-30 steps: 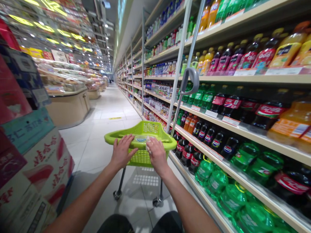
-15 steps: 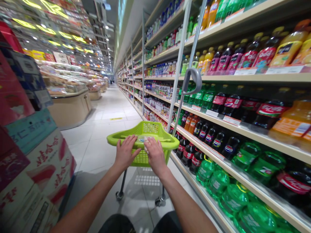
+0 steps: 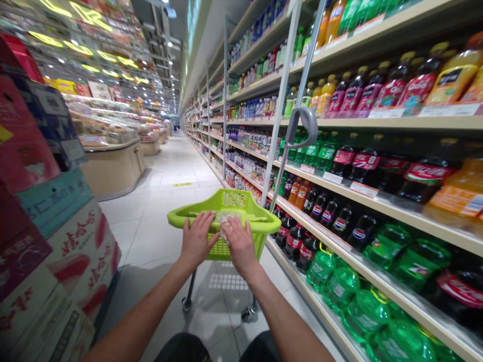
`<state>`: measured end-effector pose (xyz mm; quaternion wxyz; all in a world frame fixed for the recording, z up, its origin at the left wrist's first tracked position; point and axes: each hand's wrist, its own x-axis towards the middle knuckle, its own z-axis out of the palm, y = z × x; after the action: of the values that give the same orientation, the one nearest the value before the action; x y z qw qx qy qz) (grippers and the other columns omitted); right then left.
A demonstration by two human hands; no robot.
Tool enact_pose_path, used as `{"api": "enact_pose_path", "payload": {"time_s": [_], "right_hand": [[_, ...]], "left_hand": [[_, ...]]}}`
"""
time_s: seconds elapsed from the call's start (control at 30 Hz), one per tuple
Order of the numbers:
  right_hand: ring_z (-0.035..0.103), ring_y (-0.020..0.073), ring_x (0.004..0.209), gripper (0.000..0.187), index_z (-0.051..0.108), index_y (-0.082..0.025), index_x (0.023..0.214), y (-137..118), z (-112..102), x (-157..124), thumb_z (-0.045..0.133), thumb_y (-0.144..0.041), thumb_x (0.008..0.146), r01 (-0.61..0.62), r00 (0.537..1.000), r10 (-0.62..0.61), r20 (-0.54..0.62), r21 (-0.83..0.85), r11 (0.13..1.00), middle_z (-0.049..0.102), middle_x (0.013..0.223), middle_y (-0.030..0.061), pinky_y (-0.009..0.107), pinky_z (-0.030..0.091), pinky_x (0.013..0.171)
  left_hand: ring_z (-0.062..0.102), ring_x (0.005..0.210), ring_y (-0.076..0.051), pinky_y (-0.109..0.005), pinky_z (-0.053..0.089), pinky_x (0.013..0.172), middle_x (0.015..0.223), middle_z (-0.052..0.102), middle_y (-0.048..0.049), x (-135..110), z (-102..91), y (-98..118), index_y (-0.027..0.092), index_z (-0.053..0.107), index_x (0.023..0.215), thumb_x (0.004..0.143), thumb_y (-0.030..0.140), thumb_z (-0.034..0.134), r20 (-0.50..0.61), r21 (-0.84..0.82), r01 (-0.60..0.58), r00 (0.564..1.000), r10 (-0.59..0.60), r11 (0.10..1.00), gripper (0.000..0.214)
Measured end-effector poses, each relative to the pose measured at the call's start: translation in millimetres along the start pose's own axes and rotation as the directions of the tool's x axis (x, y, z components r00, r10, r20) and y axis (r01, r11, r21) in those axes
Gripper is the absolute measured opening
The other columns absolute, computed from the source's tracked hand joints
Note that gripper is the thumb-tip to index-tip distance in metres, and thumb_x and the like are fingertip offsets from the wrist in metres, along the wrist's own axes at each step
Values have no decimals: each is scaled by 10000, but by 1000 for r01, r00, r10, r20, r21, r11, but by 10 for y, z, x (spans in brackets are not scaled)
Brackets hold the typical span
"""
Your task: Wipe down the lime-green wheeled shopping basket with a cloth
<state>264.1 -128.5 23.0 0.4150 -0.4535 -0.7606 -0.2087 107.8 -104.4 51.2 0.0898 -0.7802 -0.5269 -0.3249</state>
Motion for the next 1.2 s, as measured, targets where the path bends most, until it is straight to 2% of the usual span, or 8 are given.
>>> {"api": "enact_pose_path", "payload": {"time_s": [0.2, 0.43, 0.6, 0.67, 0.83, 0.9, 1.07, 1.2], "right_hand": [[430, 231, 1185, 455, 474, -210, 1200, 534, -295, -174, 371, -89, 773, -258, 960, 240, -143, -124, 958, 527, 1220, 117, 546, 210, 998], [356, 194, 1245, 402, 504, -185, 1168, 11, -15, -28, 361, -82, 807, -21, 999, 20, -41, -25, 999, 484, 1270, 123, 455, 252, 1019], [439, 219, 1180, 451, 476, -215, 1195, 419, -233, -146, 373, -81, 777, -209, 972, 198, -125, -80, 975, 534, 1215, 103, 537, 222, 1006], [438, 215, 1181, 461, 472, -219, 1199, 398, -234, -143, 365, -76, 774, -235, 965, 223, -137, -74, 969, 533, 1217, 98, 525, 236, 1007], [392, 170, 1219, 437, 498, -214, 1170, -201, 29, 34, 361, -64, 782, 16, 1000, -17, 4, 77, 997, 501, 1257, 92, 423, 295, 1008], [416, 170, 1199, 405, 517, -212, 1136, -234, 38, 78, 375, -74, 782, 63, 997, -66, 26, 107, 992, 521, 1235, 91, 426, 287, 1009], [483, 229, 1122, 383, 541, -197, 1087, 258, -172, 101, 416, -94, 740, -204, 979, 203, -32, -5, 979, 575, 1148, 111, 515, 283, 977], [441, 215, 1169, 389, 543, -188, 1095, 83, -9, 189, 379, -70, 763, -178, 984, 177, -28, -6, 984, 542, 1197, 116, 480, 296, 983]], "left_hand": [[356, 1234, -270, -514, 186, 1030, 1317, 447, -79, -15, 13, -10, 217, 417, 1254, 790, 385, 473, -8, -1, 10, 1000, -10, 1000, 497], [364, 1232, -262, -508, 198, 1030, 1324, 436, -95, -38, -10, 2, 187, 417, 1254, 800, 356, 450, 2, 19, -27, 1000, 27, 999, 485], [361, 1234, -277, -543, 167, 1032, 1311, 448, -115, -45, -83, -198, 171, 433, 1237, 804, 367, 430, -7, 46, 36, 999, -35, 998, 475], [363, 1232, -277, -553, 158, 1031, 1290, 472, -117, -41, -79, -229, 172, 439, 1231, 803, 360, 432, -5, 38, 44, 999, -44, 998, 468], [372, 1226, -268, -551, 153, 1032, 1288, 476, -109, -44, -69, -214, 183, 439, 1229, 803, 325, 432, 2, 31, 32, 999, -33, 999, 449], [374, 1225, -264, -545, 157, 1034, 1290, 474, -104, -54, -78, -218, 183, 440, 1227, 803, 317, 430, 4, 30, 25, 1000, -26, 999, 445], [365, 1232, -256, -530, 148, 1043, 1287, 478, -100, -67, -70, -215, 169, 441, 1225, 806, 331, 433, -5, 8, 41, 999, -41, 999, 449], [361, 1234, -257, -540, 132, 1044, 1297, 467, -97, -57, -32, -153, 159, 435, 1232, 809, 316, 422, -7, 1, 49, 999, -49, 999, 452]]}}
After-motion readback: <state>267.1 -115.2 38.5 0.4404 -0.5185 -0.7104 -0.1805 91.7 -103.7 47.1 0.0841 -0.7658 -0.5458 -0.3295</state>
